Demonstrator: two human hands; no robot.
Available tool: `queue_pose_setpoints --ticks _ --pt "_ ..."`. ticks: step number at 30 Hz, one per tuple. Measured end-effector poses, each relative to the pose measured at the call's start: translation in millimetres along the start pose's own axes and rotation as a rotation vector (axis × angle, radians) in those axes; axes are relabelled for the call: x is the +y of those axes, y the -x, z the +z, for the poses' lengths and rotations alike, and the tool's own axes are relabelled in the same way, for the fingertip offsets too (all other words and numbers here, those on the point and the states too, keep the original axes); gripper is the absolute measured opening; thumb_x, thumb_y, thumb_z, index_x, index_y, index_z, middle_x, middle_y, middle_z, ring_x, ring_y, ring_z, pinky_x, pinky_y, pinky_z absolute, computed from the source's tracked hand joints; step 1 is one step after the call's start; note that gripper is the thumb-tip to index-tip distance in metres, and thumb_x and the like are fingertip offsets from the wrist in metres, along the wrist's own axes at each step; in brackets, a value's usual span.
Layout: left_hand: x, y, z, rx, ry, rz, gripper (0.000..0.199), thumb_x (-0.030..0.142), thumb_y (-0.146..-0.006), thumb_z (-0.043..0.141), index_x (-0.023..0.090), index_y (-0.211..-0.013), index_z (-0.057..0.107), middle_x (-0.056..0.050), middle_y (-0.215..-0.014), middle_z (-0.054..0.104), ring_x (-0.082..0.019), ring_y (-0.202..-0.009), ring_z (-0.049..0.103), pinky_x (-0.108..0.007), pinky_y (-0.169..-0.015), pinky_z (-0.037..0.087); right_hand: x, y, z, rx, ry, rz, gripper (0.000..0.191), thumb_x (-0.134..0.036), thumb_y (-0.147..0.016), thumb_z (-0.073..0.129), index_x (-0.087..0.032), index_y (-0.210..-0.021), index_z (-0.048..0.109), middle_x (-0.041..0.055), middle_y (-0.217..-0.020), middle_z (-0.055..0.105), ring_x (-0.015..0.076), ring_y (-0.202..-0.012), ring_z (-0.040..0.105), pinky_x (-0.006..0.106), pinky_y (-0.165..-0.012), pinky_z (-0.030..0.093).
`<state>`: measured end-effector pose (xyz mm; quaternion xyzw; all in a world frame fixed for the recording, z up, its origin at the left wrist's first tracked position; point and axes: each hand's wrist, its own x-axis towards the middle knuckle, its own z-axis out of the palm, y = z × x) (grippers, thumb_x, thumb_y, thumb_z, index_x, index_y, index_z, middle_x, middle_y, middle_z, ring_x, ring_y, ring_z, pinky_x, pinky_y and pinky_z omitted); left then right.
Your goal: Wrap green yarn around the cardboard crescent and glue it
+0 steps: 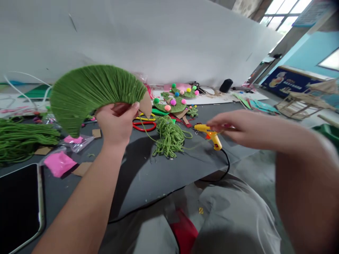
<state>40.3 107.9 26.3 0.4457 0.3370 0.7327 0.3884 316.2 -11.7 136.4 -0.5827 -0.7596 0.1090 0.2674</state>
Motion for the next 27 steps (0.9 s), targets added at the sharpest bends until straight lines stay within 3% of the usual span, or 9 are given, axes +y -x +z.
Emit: queue_pose_setpoints --ticks 3,6,9,12,14,17,22,25,27 --pt "6 17 11.3 -0.097 0.129 -0.112 0.018 0.017 -0.063 0.086 0.015 -0.074 0.072 0.000 -0.073 0.072 -0.014 -0.063 0.067 -0.028 -0.060 0.060 -24 -2 57 0.030 -0.285 0.012 0.023 -0.024 -0.090 0.061 -0.020 -0.109 0.071 0.0067 -0.109 0.074 0.0200 -0.097 0.068 0.034 -0.083 0.054" --pt "13 32 20.4 -0.192 0.267 -0.281 0.023 0.016 -0.062 0.088 0.017 -0.079 0.073 -0.001 -0.083 0.074 -0.015 -0.073 0.070 -0.025 -0.064 0.061 -34 -10 105 0.140 -0.655 0.207 0.034 -0.043 -0.085 0.070 -0.016 -0.105 0.064 0.0086 -0.104 0.070 0.0185 -0.093 0.067 0.034 -0.084 0.055" --pt "16 40 24.1 -0.161 0.302 -0.335 0.021 0.018 -0.064 0.088 0.017 -0.080 0.074 0.000 -0.086 0.074 -0.012 -0.073 0.070 -0.021 -0.066 0.062 -30 -16 133 0.243 -1.000 0.383 0.053 -0.046 -0.074 0.080 -0.018 -0.111 0.056 0.0088 -0.111 0.066 0.0173 -0.094 0.066 0.033 -0.084 0.055" --pt "16 44 26.5 -0.157 0.314 -0.390 0.018 0.020 -0.068 0.086 0.016 -0.081 0.075 -0.001 -0.088 0.075 -0.011 -0.072 0.070 -0.019 -0.065 0.061 -29 -17 142 0.126 -1.192 0.340 0.047 -0.038 -0.075 0.079 -0.019 -0.111 0.056 0.0080 -0.115 0.066 0.0162 -0.095 0.065 0.033 -0.086 0.054" --pt "15 45 28.2 -0.181 0.315 -0.435 0.018 0.020 -0.068 0.086 0.016 -0.082 0.076 -0.002 -0.086 0.075 -0.011 -0.070 0.070 -0.019 -0.064 0.060 -29 -16 142 -0.039 -1.113 0.203 0.033 -0.024 -0.079 0.070 -0.019 -0.109 0.059 0.0065 -0.112 0.068 0.0157 -0.091 0.066 0.032 -0.084 0.054" --pt "17 44 28.3 -0.150 0.321 -0.423 0.018 0.019 -0.066 0.087 0.017 -0.080 0.076 -0.001 -0.084 0.075 -0.010 -0.070 0.069 -0.019 -0.065 0.061 -22 -17 132 -0.173 -0.599 0.019 0.031 -0.002 -0.072 0.050 -0.018 -0.093 0.065 0.0041 -0.096 0.071 0.0168 -0.084 0.065 0.033 -0.081 0.050" --pt "23 30 19.7 -0.056 0.365 -0.352 0.019 0.014 -0.064 0.088 0.021 -0.078 0.076 0.003 -0.085 0.075 -0.010 -0.074 0.070 -0.019 -0.067 0.063 19 -8 85 0.061 0.060 -0.019 0.033 0.001 -0.067 0.047 -0.017 -0.087 0.066 0.0074 -0.097 0.069 0.0221 -0.094 0.061 0.035 -0.083 0.046" --pt "24 26 15.8 -0.074 0.371 -0.296 0.017 0.015 -0.067 0.087 0.022 -0.078 0.076 0.003 -0.086 0.075 -0.011 -0.077 0.071 -0.021 -0.071 0.063 35 12 50 -0.350 0.173 0.103 0.030 -0.024 -0.077 0.068 -0.018 -0.106 0.068 0.0085 -0.098 0.072 0.0240 -0.084 0.066 0.035 -0.074 0.050" --pt "23 28 15.8 -0.102 0.355 -0.252 0.016 0.017 -0.068 0.086 0.022 -0.079 0.076 0.002 -0.089 0.075 -0.013 -0.079 0.071 -0.023 -0.072 0.063 33 25 34 -0.476 0.069 0.218 0.033 -0.031 -0.085 0.064 -0.019 -0.115 0.066 0.0065 -0.087 0.073 0.0202 -0.069 0.066 0.032 -0.062 0.051"
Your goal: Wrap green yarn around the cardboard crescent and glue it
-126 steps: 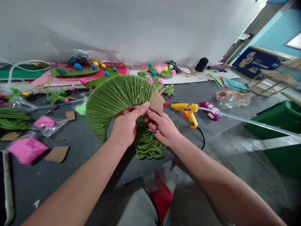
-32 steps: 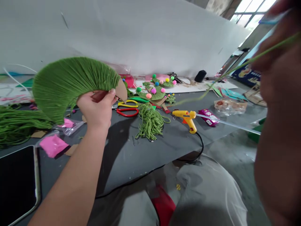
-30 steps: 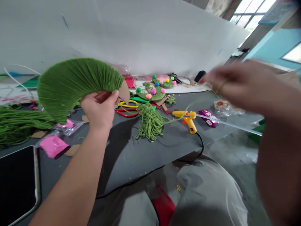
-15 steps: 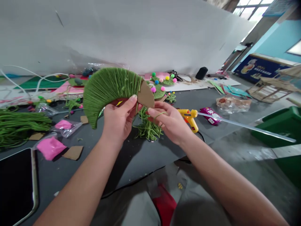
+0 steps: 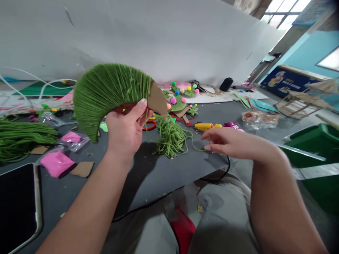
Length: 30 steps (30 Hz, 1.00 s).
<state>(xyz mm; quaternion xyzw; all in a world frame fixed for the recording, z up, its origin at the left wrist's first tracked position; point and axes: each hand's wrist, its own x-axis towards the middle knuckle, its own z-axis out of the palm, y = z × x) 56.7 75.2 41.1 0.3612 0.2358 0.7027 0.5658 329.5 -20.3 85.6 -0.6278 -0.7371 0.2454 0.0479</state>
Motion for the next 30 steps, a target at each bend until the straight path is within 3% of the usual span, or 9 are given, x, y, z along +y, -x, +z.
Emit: queue_pose_setpoints --ticks 2,4,6,11,15,18,21,24,30 --pt "-2 3 1.6 -0.029 -0.027 0.017 0.016 0.018 -0.068 0.086 0.021 -0.080 0.075 0.001 -0.090 0.075 -0.014 -0.079 0.071 -0.025 -0.071 0.062 -7 10 -1 0.066 -0.162 -0.114 0.041 -0.020 -0.091 0.052 -0.024 -0.131 0.059 0.0061 -0.104 0.074 0.0196 -0.085 0.071 0.033 -0.074 0.055" --pt "-5 6 4.3 -0.042 -0.046 0.011 0.017 0.018 -0.068 0.086 0.019 -0.081 0.075 0.001 -0.089 0.075 -0.014 -0.078 0.070 -0.025 -0.068 0.061 -19 7 8 0.294 -0.162 -0.260 0.047 -0.007 -0.085 0.049 -0.025 -0.126 0.063 0.0061 -0.128 0.067 0.0220 -0.115 0.065 0.038 -0.099 0.050" --pt "-8 9 7.1 -0.049 -0.042 -0.004 0.017 0.017 -0.068 0.085 0.019 -0.081 0.075 0.000 -0.087 0.075 -0.013 -0.077 0.070 -0.024 -0.067 0.061 -31 -8 26 0.372 -0.195 -0.295 0.042 -0.005 -0.082 0.052 -0.024 -0.115 0.068 0.0051 -0.136 0.063 0.0239 -0.130 0.055 0.044 -0.113 0.039" --pt "-15 18 12.8 -0.096 0.006 -0.070 0.015 0.019 -0.070 0.083 0.018 -0.082 0.074 -0.002 -0.090 0.075 -0.017 -0.085 0.072 -0.031 -0.079 0.062 -68 -53 83 0.270 -0.959 -0.206 0.038 -0.038 -0.087 0.068 -0.021 -0.120 0.064 0.0086 -0.124 0.069 0.0215 -0.115 0.065 0.040 -0.101 0.052" --pt "-20 27 16.2 -0.078 -0.068 -0.078 0.016 0.022 -0.071 0.083 0.017 -0.084 0.073 -0.005 -0.093 0.076 -0.021 -0.084 0.073 -0.037 -0.082 0.062 -97 -73 105 0.322 -1.384 -0.291 0.029 -0.037 -0.079 0.077 -0.023 -0.103 0.069 0.0028 -0.106 0.072 0.0164 -0.099 0.066 0.032 -0.091 0.053" --pt "-19 32 17.4 -0.051 -0.180 -0.005 0.016 0.023 -0.071 0.083 0.018 -0.082 0.073 -0.004 -0.089 0.077 -0.020 -0.084 0.073 -0.035 -0.084 0.060 -106 -80 115 0.367 -1.593 -0.129 0.026 -0.037 -0.074 0.079 -0.021 -0.089 0.066 -0.0013 -0.085 0.064 0.0104 -0.071 0.057 0.025 -0.070 0.051" --pt "-15 32 15.4 0.010 -0.371 0.048 0.012 0.023 -0.072 0.082 0.017 -0.074 0.072 -0.004 -0.082 0.077 -0.018 -0.079 0.072 -0.030 -0.079 0.059 -105 -79 122 0.319 -1.588 -0.049 0.030 -0.043 -0.076 0.078 -0.018 -0.078 0.062 -0.0027 -0.074 0.056 0.0078 -0.061 0.047 0.025 -0.064 0.045" --pt "-12 25 7.3 0.026 -0.520 0.089 0.012 0.025 -0.074 0.080 0.016 -0.073 0.073 -0.006 -0.081 0.077 -0.019 -0.076 0.072 -0.029 -0.076 0.059 -100 -68 118 0.344 -1.302 -0.159 0.030 -0.046 -0.083 0.072 -0.017 -0.079 0.065 -0.0014 -0.073 0.057 0.0095 -0.065 0.049 0.025 -0.065 0.043" --pt "-9 11 -12.7 -0.210 -0.717 0.140 0.011 0.025 -0.074 0.080 0.018 -0.079 0.072 -0.005 -0.079 0.076 -0.020 -0.073 0.070 -0.029 -0.069 0.055 -78 -43 83 0.452 -0.995 -0.316 0.028 -0.046 -0.096 0.057 -0.021 -0.085 0.059 -0.0047 -0.063 0.049 0.0095 -0.055 0.045 0.025 -0.057 0.038"
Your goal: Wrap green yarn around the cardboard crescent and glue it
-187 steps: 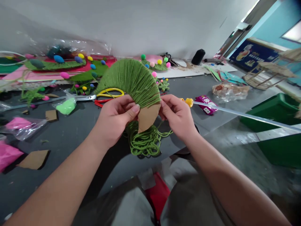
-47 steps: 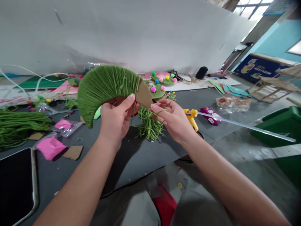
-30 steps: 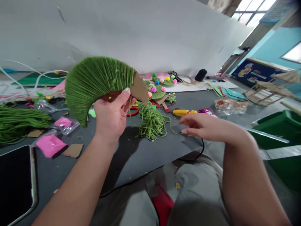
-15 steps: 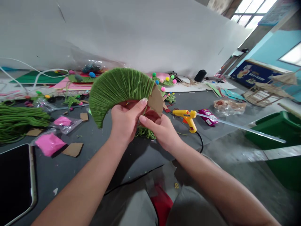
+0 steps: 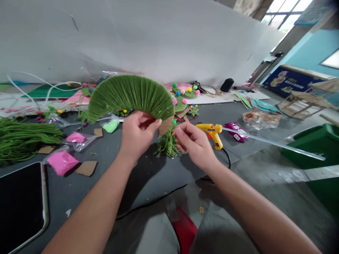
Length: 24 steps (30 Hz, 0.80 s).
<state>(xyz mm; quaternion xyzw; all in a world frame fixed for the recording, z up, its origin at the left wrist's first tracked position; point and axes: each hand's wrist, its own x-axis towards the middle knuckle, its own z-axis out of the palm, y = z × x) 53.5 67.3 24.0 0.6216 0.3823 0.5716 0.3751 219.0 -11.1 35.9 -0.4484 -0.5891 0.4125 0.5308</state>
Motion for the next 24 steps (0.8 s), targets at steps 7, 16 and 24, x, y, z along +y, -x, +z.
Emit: queue_pose_setpoints --ticks 7,16,24 --pt "6 3 4.4 -0.351 0.088 -0.121 0.017 0.029 -0.073 0.081 0.020 -0.084 0.072 -0.006 -0.079 0.071 -0.020 -0.075 0.068 -0.028 -0.067 0.055 -1 2 -35 0.333 0.487 -0.182 0.023 -0.042 -0.092 0.063 -0.022 -0.085 0.070 -0.0037 -0.059 0.040 0.0106 -0.053 0.028 0.028 -0.054 0.026" --pt "1 4 7.8 -0.279 0.259 -0.257 0.025 0.026 -0.063 0.088 0.018 -0.073 0.066 -0.001 -0.067 0.061 -0.013 -0.061 0.058 -0.024 -0.060 0.053 -2 5 -45 0.342 0.469 -0.134 0.024 -0.042 -0.091 0.064 -0.021 -0.081 0.071 -0.0039 -0.056 0.033 0.0106 -0.053 0.027 0.027 -0.053 0.026" --pt "-5 5 9.2 -0.263 0.337 -0.268 0.023 0.020 -0.065 0.085 0.017 -0.077 0.066 0.000 -0.066 0.058 -0.011 -0.060 0.056 -0.023 -0.059 0.052 -3 6 -48 0.288 0.350 -0.066 0.026 -0.044 -0.091 0.064 -0.020 -0.083 0.071 -0.0023 -0.061 0.043 0.0105 -0.056 0.032 0.027 -0.053 0.025"
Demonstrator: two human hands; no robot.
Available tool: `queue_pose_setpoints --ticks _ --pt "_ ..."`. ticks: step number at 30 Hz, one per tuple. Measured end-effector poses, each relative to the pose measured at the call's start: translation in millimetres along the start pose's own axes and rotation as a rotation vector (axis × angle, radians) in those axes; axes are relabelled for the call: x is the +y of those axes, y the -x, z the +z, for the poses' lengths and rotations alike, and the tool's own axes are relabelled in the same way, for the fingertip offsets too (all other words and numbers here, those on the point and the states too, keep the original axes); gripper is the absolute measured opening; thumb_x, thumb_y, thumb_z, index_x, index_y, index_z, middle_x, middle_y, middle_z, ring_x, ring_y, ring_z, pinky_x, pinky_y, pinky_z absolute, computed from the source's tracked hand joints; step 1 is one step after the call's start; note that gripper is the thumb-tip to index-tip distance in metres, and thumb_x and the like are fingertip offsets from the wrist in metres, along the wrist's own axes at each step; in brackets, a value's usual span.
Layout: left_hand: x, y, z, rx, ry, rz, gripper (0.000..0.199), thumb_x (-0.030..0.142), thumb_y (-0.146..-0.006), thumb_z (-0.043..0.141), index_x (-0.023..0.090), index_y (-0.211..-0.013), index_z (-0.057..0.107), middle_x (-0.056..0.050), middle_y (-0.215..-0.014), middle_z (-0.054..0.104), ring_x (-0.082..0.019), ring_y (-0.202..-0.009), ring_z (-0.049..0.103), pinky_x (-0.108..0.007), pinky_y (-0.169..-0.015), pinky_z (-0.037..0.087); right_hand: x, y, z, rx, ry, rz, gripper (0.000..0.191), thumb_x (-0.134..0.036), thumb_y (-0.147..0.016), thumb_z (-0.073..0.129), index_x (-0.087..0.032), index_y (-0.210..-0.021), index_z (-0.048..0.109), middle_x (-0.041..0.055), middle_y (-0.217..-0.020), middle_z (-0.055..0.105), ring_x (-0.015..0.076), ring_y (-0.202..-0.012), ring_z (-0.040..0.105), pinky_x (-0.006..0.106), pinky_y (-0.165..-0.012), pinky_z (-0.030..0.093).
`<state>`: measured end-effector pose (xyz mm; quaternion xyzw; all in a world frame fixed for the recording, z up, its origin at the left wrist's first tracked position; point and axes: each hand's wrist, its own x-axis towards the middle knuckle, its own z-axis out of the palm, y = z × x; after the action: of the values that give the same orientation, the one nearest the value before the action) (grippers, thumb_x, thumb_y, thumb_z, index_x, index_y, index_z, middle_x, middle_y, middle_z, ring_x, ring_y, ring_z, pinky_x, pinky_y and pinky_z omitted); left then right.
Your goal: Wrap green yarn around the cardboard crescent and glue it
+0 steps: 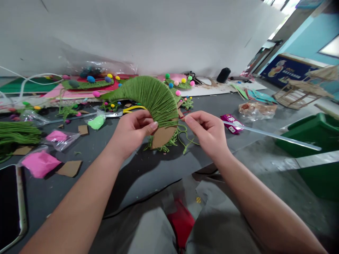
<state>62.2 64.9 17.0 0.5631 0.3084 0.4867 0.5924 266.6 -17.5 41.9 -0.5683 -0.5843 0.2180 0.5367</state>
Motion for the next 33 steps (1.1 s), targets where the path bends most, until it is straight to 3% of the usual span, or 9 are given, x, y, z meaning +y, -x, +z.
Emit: queue_pose_setpoints --ticks 4,11,16,19,25,27,29,31,33 --pt "1 1 2.0 -0.027 0.062 -0.044 0.025 0.019 -0.064 0.085 0.018 -0.070 0.061 0.002 -0.062 0.052 -0.009 -0.057 0.052 -0.022 -0.058 0.049 2 -1 4 -0.017 -0.062 0.030 0.027 -0.046 -0.088 0.067 -0.020 -0.082 0.071 -0.0028 -0.060 0.042 0.0099 -0.055 0.031 0.027 -0.052 0.023" --pt "1 10 10.5 -0.252 0.170 -0.219 0.023 0.025 -0.070 0.083 0.018 -0.070 0.061 0.001 -0.066 0.059 -0.011 -0.063 0.059 -0.021 -0.062 0.051 16 -1 26 -0.321 -0.729 0.403 0.029 -0.047 -0.082 0.073 -0.022 -0.080 0.058 -0.0064 -0.063 0.042 0.0061 -0.049 0.024 0.022 -0.045 0.018" --pt "3 14 14.9 -0.255 0.165 -0.233 0.023 0.031 -0.070 0.085 0.018 -0.074 0.067 -0.002 -0.070 0.068 -0.014 -0.063 0.065 -0.028 -0.064 0.059 18 2 38 -0.362 -0.856 0.457 0.028 -0.044 -0.081 0.074 -0.023 -0.086 0.058 -0.0036 -0.073 0.055 0.0089 -0.057 0.046 0.024 -0.056 0.041" --pt "5 16 18.5 -0.172 0.064 -0.216 0.027 0.039 -0.069 0.086 0.018 -0.071 0.068 -0.004 -0.069 0.072 -0.017 -0.057 0.067 -0.032 -0.060 0.060 20 1 39 -0.343 -0.849 0.456 0.029 -0.044 -0.079 0.076 -0.022 -0.081 0.056 -0.0038 -0.070 0.054 0.0092 -0.056 0.047 0.025 -0.056 0.042" --pt "5 19 17.5 0.201 -0.609 0.166 0.041 0.047 -0.064 0.087 0.020 -0.058 0.056 0.003 -0.049 0.048 -0.011 -0.046 0.045 -0.027 -0.045 0.033 19 -5 35 -0.367 -0.936 0.440 0.017 -0.029 -0.078 0.075 -0.022 -0.078 0.059 -0.0069 -0.058 0.046 0.0064 -0.048 0.038 0.020 -0.047 0.032" --pt "8 19 13.8 0.352 -0.767 0.379 0.045 0.047 -0.055 0.091 0.023 -0.072 0.058 0.002 -0.066 0.056 -0.016 -0.064 0.055 -0.031 -0.059 0.042 16 -8 34 -0.408 -0.977 0.448 0.016 -0.028 -0.078 0.073 -0.021 -0.078 0.059 -0.0072 -0.056 0.047 0.0059 -0.045 0.036 0.020 -0.045 0.029" --pt "13 17 10.2 0.431 -0.858 0.585 0.066 0.047 -0.049 0.094 0.024 -0.101 0.061 -0.006 -0.105 0.064 -0.028 -0.101 0.060 -0.041 -0.087 0.048 14 -11 33 -0.455 -1.011 0.457 0.018 -0.028 -0.077 0.073 -0.021 -0.075 0.057 -0.0072 -0.054 0.046 0.0055 -0.043 0.035 0.020 -0.044 0.027" --pt "17 15 8.2 0.396 -0.889 0.712 0.092 0.047 -0.047 0.095 0.024 -0.126 0.053 -0.011 -0.142 0.049 -0.035 -0.131 0.045 -0.048 -0.110 0.036 12 -12 33 -0.498 -1.048 0.472 0.021 -0.027 -0.076 0.073 -0.020 -0.072 0.054 -0.0074 -0.054 0.044 0.0049 -0.043 0.033 0.019 -0.045 0.027" --pt "19 12 8.3 0.274 -0.782 0.709 0.084 0.047 -0.051 0.094 0.024 -0.123 0.055 -0.010 -0.138 0.055 -0.033 -0.124 0.052 -0.047 -0.106 0.041 10 -11 34 -0.551 -1.077 0.487 0.023 -0.024 -0.077 0.071 -0.019 -0.070 0.050 -0.0077 -0.054 0.040 0.0042 -0.044 0.030 0.019 -0.047 0.028"
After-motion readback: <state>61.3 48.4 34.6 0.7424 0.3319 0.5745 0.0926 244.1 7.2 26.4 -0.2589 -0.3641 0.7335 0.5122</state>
